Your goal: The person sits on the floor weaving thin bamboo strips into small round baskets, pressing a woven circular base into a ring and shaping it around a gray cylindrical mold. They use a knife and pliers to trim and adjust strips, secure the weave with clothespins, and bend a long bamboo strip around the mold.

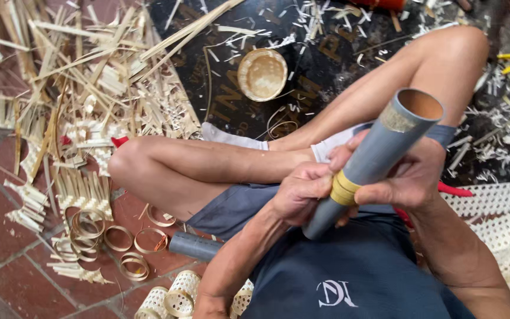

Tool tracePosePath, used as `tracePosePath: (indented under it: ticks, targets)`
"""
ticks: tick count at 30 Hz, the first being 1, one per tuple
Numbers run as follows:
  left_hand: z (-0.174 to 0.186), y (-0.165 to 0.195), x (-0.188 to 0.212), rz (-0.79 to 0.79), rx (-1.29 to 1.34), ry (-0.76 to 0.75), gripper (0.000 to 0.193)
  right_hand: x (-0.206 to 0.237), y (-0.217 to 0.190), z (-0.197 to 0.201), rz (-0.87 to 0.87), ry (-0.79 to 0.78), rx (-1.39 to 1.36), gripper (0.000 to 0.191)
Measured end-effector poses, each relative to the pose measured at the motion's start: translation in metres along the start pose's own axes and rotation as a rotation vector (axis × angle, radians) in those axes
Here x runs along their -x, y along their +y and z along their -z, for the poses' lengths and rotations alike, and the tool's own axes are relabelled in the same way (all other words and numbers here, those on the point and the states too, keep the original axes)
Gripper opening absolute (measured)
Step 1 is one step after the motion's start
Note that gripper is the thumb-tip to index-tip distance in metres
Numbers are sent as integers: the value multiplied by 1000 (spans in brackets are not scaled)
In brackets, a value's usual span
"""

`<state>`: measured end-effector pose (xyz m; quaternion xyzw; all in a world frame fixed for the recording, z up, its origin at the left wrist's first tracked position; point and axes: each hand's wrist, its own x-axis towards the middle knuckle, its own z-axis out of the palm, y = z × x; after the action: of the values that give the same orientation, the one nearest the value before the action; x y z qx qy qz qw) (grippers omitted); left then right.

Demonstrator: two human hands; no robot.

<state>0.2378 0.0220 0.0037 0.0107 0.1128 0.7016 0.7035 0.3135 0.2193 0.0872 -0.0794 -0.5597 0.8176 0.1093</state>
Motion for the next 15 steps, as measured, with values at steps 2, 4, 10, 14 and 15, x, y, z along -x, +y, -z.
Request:
tracePosePath:
  ticks: [2,4,10,14,15]
  targets:
    - [2,-7,-6,46,136,-98,48,-6,8,-2,67,-84,45,48]
    - [0,-20,-13,-74,382,-189,28,-8,19,-8,55,-73,93,46]
    - [10,-18,-4,-86,374,-137,45,-18,40,-21,-51,-35,48,45]
    - [10,36,18,-255,-732,460,41,-40,53,-27,33,18,-149,54]
    - [3,50,28,-376,-928,487,41,-45,55,-27,14,46,-219,53]
